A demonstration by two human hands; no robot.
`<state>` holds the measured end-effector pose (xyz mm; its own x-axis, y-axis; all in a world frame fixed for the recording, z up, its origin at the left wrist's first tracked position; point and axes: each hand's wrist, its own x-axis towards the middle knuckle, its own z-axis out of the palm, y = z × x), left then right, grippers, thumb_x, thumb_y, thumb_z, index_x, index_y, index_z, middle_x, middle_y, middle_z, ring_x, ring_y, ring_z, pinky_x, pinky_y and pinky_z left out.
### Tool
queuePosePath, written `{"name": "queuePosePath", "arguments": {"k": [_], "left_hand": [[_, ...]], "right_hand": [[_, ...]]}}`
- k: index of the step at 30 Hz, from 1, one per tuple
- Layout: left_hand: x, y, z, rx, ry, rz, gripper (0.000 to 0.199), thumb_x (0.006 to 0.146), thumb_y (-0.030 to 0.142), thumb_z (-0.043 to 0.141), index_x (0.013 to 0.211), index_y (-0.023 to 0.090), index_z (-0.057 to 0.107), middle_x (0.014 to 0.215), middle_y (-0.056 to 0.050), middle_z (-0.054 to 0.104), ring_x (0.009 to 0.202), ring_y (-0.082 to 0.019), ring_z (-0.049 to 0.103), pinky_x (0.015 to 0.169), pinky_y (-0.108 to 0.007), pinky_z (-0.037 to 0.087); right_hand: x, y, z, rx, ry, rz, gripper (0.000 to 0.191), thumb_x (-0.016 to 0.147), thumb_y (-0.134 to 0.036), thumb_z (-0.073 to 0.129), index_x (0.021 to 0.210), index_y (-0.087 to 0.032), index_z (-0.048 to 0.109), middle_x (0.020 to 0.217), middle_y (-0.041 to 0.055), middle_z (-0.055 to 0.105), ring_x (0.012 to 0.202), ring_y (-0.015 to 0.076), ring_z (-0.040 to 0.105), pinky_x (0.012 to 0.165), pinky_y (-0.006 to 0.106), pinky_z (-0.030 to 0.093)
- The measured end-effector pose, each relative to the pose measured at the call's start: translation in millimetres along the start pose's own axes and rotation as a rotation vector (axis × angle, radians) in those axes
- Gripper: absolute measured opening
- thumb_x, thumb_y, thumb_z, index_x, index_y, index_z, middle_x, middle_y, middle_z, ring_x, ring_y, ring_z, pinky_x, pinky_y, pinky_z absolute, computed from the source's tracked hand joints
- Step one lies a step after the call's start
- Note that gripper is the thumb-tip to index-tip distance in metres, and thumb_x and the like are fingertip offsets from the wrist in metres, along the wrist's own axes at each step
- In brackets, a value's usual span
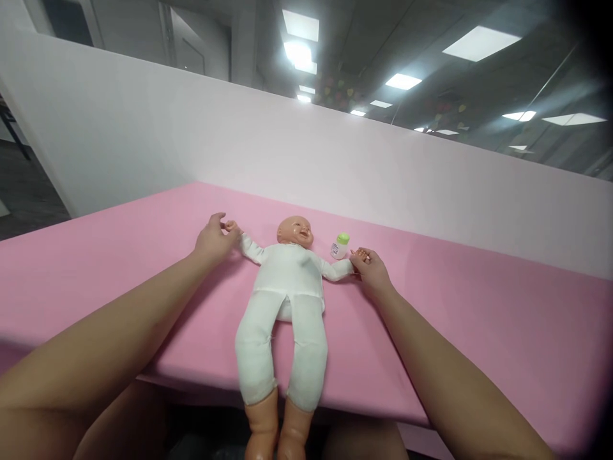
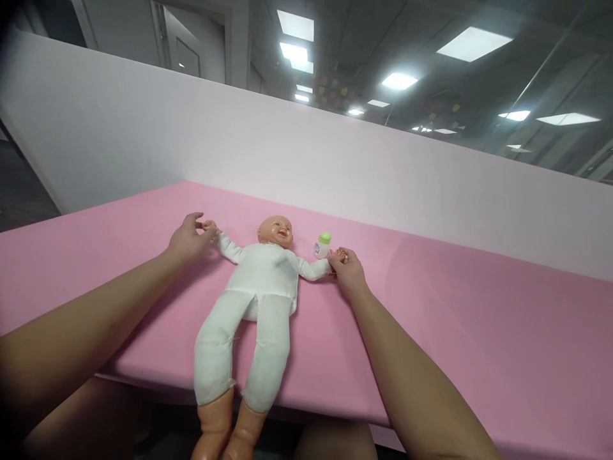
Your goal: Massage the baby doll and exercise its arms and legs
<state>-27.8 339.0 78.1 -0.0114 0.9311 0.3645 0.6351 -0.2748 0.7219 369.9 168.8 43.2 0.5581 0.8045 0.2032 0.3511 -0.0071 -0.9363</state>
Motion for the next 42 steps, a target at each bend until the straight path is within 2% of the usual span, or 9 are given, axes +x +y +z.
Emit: {"name": "queuePosePath", "arguments": {"k": [5, 10, 13, 17, 26, 31, 35, 39, 42], "left_hand": [[-25, 28, -2.1, -0.025, -0.109, 0.2, 0.062, 0.092, 0.047, 0.057, 0.15, 0.028, 0.045, 0.118, -0.006, 0.071, 0.091, -0.025, 0.069, 0.087, -0.037, 0.053], [-50, 49, 7.3, 0.102, -0.458, 0.495, 0.045, 0.097, 0.048, 0.047, 0.134, 0.028, 0.063, 0.121, -0.007, 0.071, 0.108, -0.029, 0.067, 0.095, -0.037, 0.05], [-54, 46, 15.2, 0.153, -0.49, 0.606, 0.052, 0.096, 0.045, 0.051, 0.146, 0.033, 0.057, 0.137, -0.007, 0.066, 0.117, -0.032, 0.066, 0.098, -0.037, 0.048], [-51, 38, 19.8, 0.163, -0.468, 0.629, 0.054, 0.092, 0.041, 0.058, 0.146, 0.039, 0.057, 0.132, -0.004, 0.069, 0.109, -0.033, 0.069, 0.094, -0.038, 0.048], [-53, 52, 2.1, 0.186, -0.472, 0.572, 0.047, 0.099, 0.05, 0.046, 0.141, 0.036, 0.061, 0.129, -0.003, 0.07, 0.109, -0.028, 0.067, 0.092, -0.036, 0.049], [-28, 31, -10.1, 0.07, -0.243, 0.234, 0.056, 0.09, 0.05, 0.058, 0.143, 0.031, 0.054, 0.126, -0.004, 0.072, 0.101, -0.025, 0.07, 0.082, -0.033, 0.052], [-8, 12, -12.4, -0.06, -0.191, -0.015, 0.049, 0.086, 0.053, 0.064, 0.126, 0.025, 0.059, 0.117, -0.007, 0.074, 0.091, -0.024, 0.072, 0.075, -0.033, 0.053], [7, -4, -16.6, -0.064, -0.07, -0.086, 0.061, 0.081, 0.051, 0.069, 0.135, 0.024, 0.057, 0.124, -0.009, 0.072, 0.109, -0.028, 0.069, 0.088, -0.037, 0.053], [15, -13, -21.3, -0.01, -0.091, -0.09, 0.062, 0.081, 0.05, 0.068, 0.136, 0.024, 0.059, 0.124, -0.009, 0.072, 0.107, -0.028, 0.07, 0.089, -0.037, 0.053]], "right_hand": [[-16, -18, 11, 0.347, -0.154, -0.132, 0.064, 0.075, -0.047, 0.086, 0.127, -0.025, 0.056, 0.112, 0.0069, 0.074, 0.098, 0.0274, 0.072, 0.077, 0.042, 0.063], [-35, -32, 22, 0.063, -0.239, -0.306, 0.043, 0.078, -0.038, 0.084, 0.116, -0.024, 0.071, 0.114, 0.0074, 0.075, 0.105, 0.0272, 0.069, 0.087, 0.041, 0.057], [-47, -42, 27, -0.097, -0.309, -0.355, 0.038, 0.082, -0.035, 0.079, 0.12, -0.03, 0.075, 0.115, 0.0037, 0.075, 0.1, 0.0259, 0.069, 0.082, 0.038, 0.056], [-59, -56, 30, -0.234, -0.43, -0.434, 0.032, 0.091, -0.031, 0.067, 0.121, -0.038, 0.076, 0.119, -0.0018, 0.075, 0.096, 0.0239, 0.068, 0.079, 0.036, 0.053], [-54, -50, 28, -0.295, -0.432, -0.392, 0.039, 0.087, -0.033, 0.07, 0.126, -0.034, 0.074, 0.119, 0.0006, 0.075, 0.091, 0.0239, 0.067, 0.08, 0.037, 0.054], [-33, -26, 20, -0.101, -0.271, -0.268, 0.04, 0.085, -0.045, 0.073, 0.118, -0.023, 0.073, 0.115, 0.005, 0.075, 0.098, 0.0255, 0.068, 0.086, 0.038, 0.054], [-12, -10, 11, 0.058, -0.096, -0.119, 0.047, 0.082, -0.048, 0.075, 0.118, -0.02, 0.067, 0.112, 0.0082, 0.075, 0.101, 0.0269, 0.07, 0.082, 0.037, 0.057], [3, 2, 6, 0.121, 0.01, 0.006, 0.057, 0.08, -0.05, 0.076, 0.127, -0.022, 0.06, 0.12, 0.0092, 0.073, 0.099, 0.0256, 0.073, 0.075, 0.033, 0.061], [10, 9, 4, 0.006, 0.093, 0.06, 0.056, 0.084, -0.047, 0.069, 0.132, -0.022, 0.055, 0.123, 0.01, 0.073, 0.097, 0.024, 0.074, 0.075, 0.031, 0.063]]}}
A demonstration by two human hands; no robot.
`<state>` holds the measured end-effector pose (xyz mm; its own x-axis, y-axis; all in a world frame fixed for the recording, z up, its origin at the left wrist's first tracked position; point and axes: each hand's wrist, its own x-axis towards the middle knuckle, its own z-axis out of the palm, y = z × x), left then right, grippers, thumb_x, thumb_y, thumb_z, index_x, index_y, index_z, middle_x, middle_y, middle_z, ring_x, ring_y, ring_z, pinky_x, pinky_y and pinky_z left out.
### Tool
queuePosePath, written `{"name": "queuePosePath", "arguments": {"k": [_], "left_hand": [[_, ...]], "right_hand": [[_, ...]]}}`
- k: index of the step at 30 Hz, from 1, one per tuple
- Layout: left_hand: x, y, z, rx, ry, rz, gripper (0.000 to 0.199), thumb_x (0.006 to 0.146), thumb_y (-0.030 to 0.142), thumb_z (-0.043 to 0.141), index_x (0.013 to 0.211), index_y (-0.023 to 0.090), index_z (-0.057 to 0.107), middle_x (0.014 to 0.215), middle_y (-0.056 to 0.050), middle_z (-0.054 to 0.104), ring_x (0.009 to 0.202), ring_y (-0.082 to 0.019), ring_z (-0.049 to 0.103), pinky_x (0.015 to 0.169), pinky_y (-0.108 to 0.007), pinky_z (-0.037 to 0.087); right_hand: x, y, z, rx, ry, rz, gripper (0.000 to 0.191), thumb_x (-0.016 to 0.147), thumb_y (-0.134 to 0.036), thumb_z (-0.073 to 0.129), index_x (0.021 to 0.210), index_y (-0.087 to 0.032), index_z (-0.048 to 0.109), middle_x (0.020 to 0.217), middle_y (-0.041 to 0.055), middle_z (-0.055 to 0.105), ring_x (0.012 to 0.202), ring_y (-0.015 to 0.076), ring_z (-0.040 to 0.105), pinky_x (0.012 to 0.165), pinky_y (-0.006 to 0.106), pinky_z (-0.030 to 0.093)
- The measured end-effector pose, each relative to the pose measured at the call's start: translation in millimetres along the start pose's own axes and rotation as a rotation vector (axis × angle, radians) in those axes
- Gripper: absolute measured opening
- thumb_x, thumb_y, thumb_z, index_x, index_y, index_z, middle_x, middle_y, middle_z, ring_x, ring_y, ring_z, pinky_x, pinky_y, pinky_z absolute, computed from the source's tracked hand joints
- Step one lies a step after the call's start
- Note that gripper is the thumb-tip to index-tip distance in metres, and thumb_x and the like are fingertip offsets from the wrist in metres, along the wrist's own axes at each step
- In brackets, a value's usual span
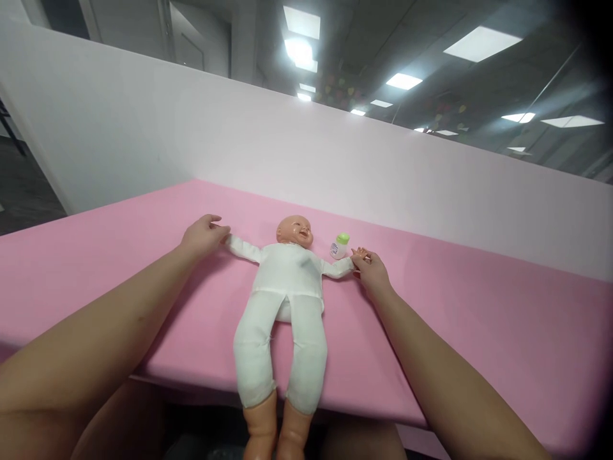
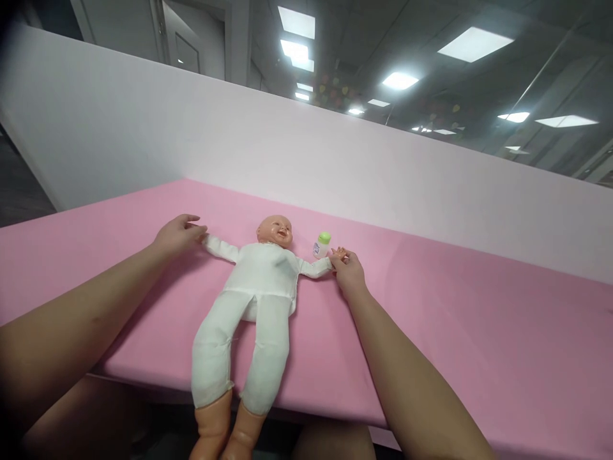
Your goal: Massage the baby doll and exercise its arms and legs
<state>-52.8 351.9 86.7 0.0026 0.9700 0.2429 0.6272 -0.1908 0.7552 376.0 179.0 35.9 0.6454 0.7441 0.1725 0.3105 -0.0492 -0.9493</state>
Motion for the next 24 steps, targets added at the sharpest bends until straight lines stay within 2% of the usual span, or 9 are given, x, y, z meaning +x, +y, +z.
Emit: {"name": "queuePosePath", "arguments": {"k": [4, 7, 11, 13, 15, 17, 19, 21, 24], "left_hand": [[6, -4, -4.0, 0.135, -0.105, -0.038, 0.052, 0.078, 0.052, 0.068, 0.123, 0.025, 0.07, 0.121, -0.007, 0.074, 0.085, -0.027, 0.073, 0.073, -0.036, 0.055], [5, -4, -6.8, 0.18, -0.172, -0.073, 0.053, 0.076, 0.052, 0.068, 0.122, 0.025, 0.072, 0.115, -0.008, 0.076, 0.071, -0.026, 0.071, 0.063, -0.036, 0.053], [-3, 3, -11.2, 0.248, -0.071, 0.026, 0.053, 0.08, 0.05, 0.063, 0.126, 0.025, 0.071, 0.122, -0.009, 0.075, 0.09, -0.031, 0.073, 0.072, -0.038, 0.055], [-12, 12, -11.0, 0.282, -0.003, 0.143, 0.049, 0.085, 0.048, 0.059, 0.126, 0.025, 0.071, 0.126, -0.007, 0.073, 0.101, -0.031, 0.071, 0.082, -0.04, 0.055], [-27, 28, -9.3, 0.284, 0.015, 0.271, 0.044, 0.089, 0.046, 0.055, 0.124, 0.026, 0.071, 0.128, -0.005, 0.073, 0.099, -0.029, 0.071, 0.087, -0.042, 0.055], [-50, 51, -8.2, 0.242, 0.001, 0.388, 0.04, 0.09, 0.046, 0.056, 0.121, 0.026, 0.072, 0.127, -0.004, 0.073, 0.089, -0.026, 0.071, 0.089, -0.043, 0.056], [-84, 78, -10.8, 0.124, -0.075, 0.536, 0.036, 0.09, 0.045, 0.06, 0.117, 0.026, 0.072, 0.122, -0.004, 0.074, 0.095, -0.026, 0.071, 0.086, -0.039, 0.058], [-129, 109, -19.1, -0.021, -0.253, 0.787, 0.029, 0.09, 0.039, 0.062, 0.113, 0.024, 0.072, 0.116, -0.006, 0.075, 0.106, -0.026, 0.07, 0.094, -0.038, 0.057], [-201, 153, -39.0, -0.136, -0.494, 1.137, 0.034, 0.09, 0.027, 0.064, 0.124, 0.027, 0.068, 0.119, -0.005, 0.074, 0.108, -0.024, 0.07, 0.097, -0.038, 0.058]], "right_hand": [[7, 8, -5, -0.158, 0.041, 0.03, 0.054, 0.085, -0.046, 0.065, 0.132, -0.021, 0.055, 0.124, 0.0101, 0.072, 0.099, 0.0229, 0.074, 0.077, 0.029, 0.062], [10, 11, -10, -0.295, 0.06, 0.065, 0.061, 0.084, -0.051, 0.064, 0.136, -0.02, 0.054, 0.125, 0.0121, 0.072, 0.103, 0.0255, 0.073, 0.08, 0.033, 0.06], [10, 7, -15, -0.458, 0.038, 0.092, 0.063, 0.086, -0.052, 0.062, 0.138, -0.017, 0.056, 0.12, 0.0144, 0.073, 0.105, 0.0298, 0.071, 0.083, 0.037, 0.058], [8, 3, -14, -0.514, 0.012, 0.08, 0.057, 0.088, -0.05, 0.059, 0.135, -0.018, 0.059, 0.123, 0.0141, 0.072, 0.11, 0.0311, 0.069, 0.088, 0.038, 0.056], [6, -2, -11, -0.558, -0.011, 0.064, 0.057, 0.09, -0.048, 0.057, 0.138, -0.018, 0.058, 0.128, 0.0144, 0.07, 0.115, 0.0328, 0.067, 0.093, 0.04, 0.053], [4, -5, -8, -0.594, -0.029, 0.053, 0.059, 0.092, -0.046, 0.054, 0.144, -0.018, 0.053, 0.131, 0.016, 0.068, 0.118, 0.0347, 0.065, 0.095, 0.043, 0.052], [3, -6, -5, -0.628, -0.042, 0.046, 0.057, 0.095, -0.045, 0.05, 0.145, -0.018, 0.052, 0.132, 0.018, 0.067, 0.118, 0.0362, 0.064, 0.095, 0.045, 0.051], [4, -6, -4, -0.661, -0.051, 0.032, 0.052, 0.098, -0.045, 0.047, 0.141, -0.018, 0.056, 0.13, 0.0191, 0.067, 0.117, 0.0365, 0.065, 0.095, 0.046, 0.051], [5, -4, -5, -0.71, -0.062, -0.001, 0.049, 0.1, -0.048, 0.045, 0.134, -0.017, 0.06, 0.127, 0.0198, 0.068, 0.115, 0.0362, 0.066, 0.097, 0.045, 0.05]]}}
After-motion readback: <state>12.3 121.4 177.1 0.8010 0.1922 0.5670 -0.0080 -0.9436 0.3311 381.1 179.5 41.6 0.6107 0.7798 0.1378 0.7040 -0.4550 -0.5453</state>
